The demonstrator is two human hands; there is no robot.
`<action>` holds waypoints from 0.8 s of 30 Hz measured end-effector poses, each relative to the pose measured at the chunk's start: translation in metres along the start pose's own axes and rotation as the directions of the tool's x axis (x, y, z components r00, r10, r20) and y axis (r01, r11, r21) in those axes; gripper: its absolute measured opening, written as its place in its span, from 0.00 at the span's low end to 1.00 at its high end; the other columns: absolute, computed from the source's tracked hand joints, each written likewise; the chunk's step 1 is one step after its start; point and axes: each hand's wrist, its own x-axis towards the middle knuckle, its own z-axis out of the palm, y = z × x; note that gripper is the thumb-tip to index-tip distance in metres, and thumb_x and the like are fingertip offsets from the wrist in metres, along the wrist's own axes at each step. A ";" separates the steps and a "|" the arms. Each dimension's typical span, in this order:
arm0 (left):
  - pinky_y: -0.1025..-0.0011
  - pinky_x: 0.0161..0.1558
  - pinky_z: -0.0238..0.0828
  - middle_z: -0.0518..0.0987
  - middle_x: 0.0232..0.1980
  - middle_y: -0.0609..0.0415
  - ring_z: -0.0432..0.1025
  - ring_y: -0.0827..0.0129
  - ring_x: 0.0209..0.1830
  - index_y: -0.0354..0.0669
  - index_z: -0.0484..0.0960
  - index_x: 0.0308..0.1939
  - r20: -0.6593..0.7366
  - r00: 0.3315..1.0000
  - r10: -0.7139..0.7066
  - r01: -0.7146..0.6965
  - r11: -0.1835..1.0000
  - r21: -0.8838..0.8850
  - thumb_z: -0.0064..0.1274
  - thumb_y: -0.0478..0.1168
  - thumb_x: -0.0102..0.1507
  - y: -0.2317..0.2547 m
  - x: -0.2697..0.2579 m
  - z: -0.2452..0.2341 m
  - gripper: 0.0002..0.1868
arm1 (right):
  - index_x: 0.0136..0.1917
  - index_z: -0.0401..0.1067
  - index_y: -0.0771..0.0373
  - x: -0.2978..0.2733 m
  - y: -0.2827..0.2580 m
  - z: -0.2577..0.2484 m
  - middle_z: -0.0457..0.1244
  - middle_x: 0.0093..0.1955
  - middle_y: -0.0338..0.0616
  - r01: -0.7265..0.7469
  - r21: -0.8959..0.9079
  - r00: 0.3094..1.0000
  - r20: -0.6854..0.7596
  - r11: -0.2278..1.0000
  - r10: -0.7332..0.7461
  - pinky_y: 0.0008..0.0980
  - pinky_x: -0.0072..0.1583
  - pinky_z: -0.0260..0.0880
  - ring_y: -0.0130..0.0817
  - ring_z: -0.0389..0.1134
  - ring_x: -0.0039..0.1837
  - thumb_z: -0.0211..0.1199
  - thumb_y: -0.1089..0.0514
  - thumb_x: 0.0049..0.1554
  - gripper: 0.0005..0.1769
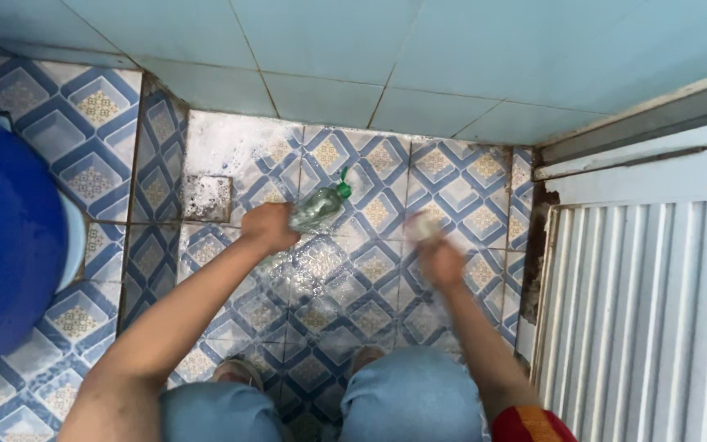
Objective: The person squats on a tiled floor and scrubs the floor and lower wall with a brush while applying liquid detergent from a bottle. They rinse the brush in a blue bucket and continue scrubbing different sections of the floor and wall.
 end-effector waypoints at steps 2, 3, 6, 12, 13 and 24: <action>0.57 0.49 0.80 0.84 0.48 0.46 0.81 0.57 0.48 0.57 0.74 0.68 0.023 1.000 -0.002 0.005 0.994 -0.108 0.61 0.50 0.55 -0.016 -0.005 0.004 0.35 | 0.51 0.76 0.63 0.031 0.036 -0.040 0.69 0.40 0.56 -0.249 -0.286 0.947 -0.272 0.925 0.171 0.48 0.41 0.72 0.52 0.72 0.40 0.46 0.31 0.69 0.34; 0.58 0.49 0.79 0.84 0.48 0.46 0.81 0.57 0.46 0.56 0.74 0.67 -0.032 0.999 -0.022 0.016 0.986 -0.169 0.62 0.51 0.54 -0.024 -0.006 0.005 0.36 | 0.50 0.74 0.69 0.060 0.048 -0.054 0.68 0.35 0.58 -0.182 -0.196 0.880 -0.470 0.964 0.071 0.50 0.36 0.70 0.52 0.71 0.36 0.53 0.32 0.67 0.35; 0.59 0.50 0.76 0.85 0.45 0.44 0.81 0.55 0.43 0.52 0.75 0.66 -0.209 0.974 -0.090 0.017 0.945 -0.326 0.66 0.53 0.52 -0.048 -0.011 0.007 0.39 | 0.53 0.72 0.65 0.123 0.058 -0.071 0.70 0.38 0.49 -0.274 0.348 0.862 -0.324 0.896 0.390 0.38 0.39 0.72 0.37 0.73 0.38 0.58 0.42 0.62 0.23; 0.59 0.50 0.75 0.84 0.45 0.37 0.80 0.48 0.45 0.41 0.81 0.58 -0.564 0.815 -0.134 -0.171 0.874 -0.454 0.68 0.49 0.51 -0.075 -0.017 0.008 0.34 | 0.66 0.69 0.60 0.148 -0.125 0.090 0.70 0.47 0.49 0.001 0.154 0.987 -0.158 0.988 0.024 0.39 0.46 0.73 0.39 0.72 0.44 0.61 0.43 0.58 0.28; 0.59 0.50 0.75 0.84 0.46 0.38 0.80 0.48 0.45 0.41 0.80 0.59 -0.563 0.811 -0.157 -0.177 0.852 -0.492 0.67 0.49 0.50 -0.075 -0.014 0.007 0.34 | 0.68 0.68 0.59 0.140 -0.151 0.109 0.70 0.49 0.49 0.067 0.135 0.994 -0.093 0.988 -0.055 0.39 0.47 0.73 0.40 0.72 0.45 0.61 0.44 0.57 0.30; 0.59 0.50 0.76 0.84 0.45 0.37 0.81 0.48 0.45 0.42 0.81 0.59 -0.662 0.737 -0.133 -0.259 0.850 -0.459 0.68 0.48 0.52 -0.106 -0.031 0.012 0.33 | 0.60 0.73 0.54 0.193 0.022 -0.052 0.71 0.52 0.51 -0.242 0.268 0.869 -0.366 0.932 0.331 0.46 0.49 0.73 0.47 0.72 0.48 0.61 0.43 0.59 0.21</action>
